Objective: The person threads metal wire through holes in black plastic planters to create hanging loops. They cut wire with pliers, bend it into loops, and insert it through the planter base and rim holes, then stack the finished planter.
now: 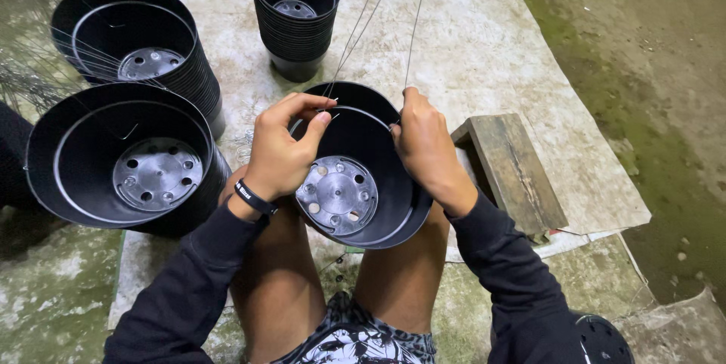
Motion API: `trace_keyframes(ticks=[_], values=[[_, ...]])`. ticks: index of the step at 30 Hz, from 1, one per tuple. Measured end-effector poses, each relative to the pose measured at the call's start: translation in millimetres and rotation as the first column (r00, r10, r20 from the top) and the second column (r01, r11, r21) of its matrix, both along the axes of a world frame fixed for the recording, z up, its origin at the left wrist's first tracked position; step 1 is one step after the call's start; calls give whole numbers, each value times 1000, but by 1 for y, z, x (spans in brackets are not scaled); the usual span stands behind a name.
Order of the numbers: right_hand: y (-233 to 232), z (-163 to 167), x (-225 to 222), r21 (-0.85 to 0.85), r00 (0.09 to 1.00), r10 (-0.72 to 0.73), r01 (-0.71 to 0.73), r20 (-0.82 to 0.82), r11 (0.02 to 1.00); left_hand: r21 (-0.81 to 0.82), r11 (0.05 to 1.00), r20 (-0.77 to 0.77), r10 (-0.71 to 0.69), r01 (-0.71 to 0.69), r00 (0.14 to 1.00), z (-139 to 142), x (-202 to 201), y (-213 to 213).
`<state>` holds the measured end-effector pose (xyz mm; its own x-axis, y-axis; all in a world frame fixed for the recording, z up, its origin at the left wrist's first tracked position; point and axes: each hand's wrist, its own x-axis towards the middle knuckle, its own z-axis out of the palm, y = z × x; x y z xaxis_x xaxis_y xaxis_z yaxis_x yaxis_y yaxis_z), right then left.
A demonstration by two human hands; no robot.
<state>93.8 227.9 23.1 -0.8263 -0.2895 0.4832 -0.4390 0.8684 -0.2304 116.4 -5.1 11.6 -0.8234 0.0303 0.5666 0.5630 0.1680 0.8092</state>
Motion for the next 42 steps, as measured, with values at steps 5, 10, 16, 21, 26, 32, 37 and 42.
trace_keyframes(ticks=[5, 10, 16, 21, 26, 32, 37, 42], values=[[1, -4, -5, -5, 999, 7, -8, -51, 1000, -6, 1000, -8, 17, -17, 1000, -1, -1, 0], [0, -3, -1, -116, 998, 3, -10, -59, 993, -8, 999, -5, 40, -40, 999, -3, -2, 1], [-1, -2, -1, -162, 996, -12, -3, -94, 987, -3, 999, -17, 47, -48, 999, -5, -4, 2], [1, -1, -5, -251, 998, -15, -2, -68, 968, -19, 998, -11, 60, -60, 998, -5, -4, 0], [5, -1, -7, -364, 995, -89, 97, 41, 926, 34, 999, -11, 1, -1, 1000, -4, -2, -3], [-1, 19, 1, -334, 991, -133, 119, -18, 935, -4, 999, -62, 34, -34, 997, 5, 3, -19], [-26, 44, 50, -232, 946, -56, -20, -318, 973, -73, 993, -171, 77, -91, 982, 14, 3, -35], [-84, 40, 106, -85, 911, 402, -410, -96, 908, -130, 977, -229, 133, -166, 964, 20, 0, -50]])
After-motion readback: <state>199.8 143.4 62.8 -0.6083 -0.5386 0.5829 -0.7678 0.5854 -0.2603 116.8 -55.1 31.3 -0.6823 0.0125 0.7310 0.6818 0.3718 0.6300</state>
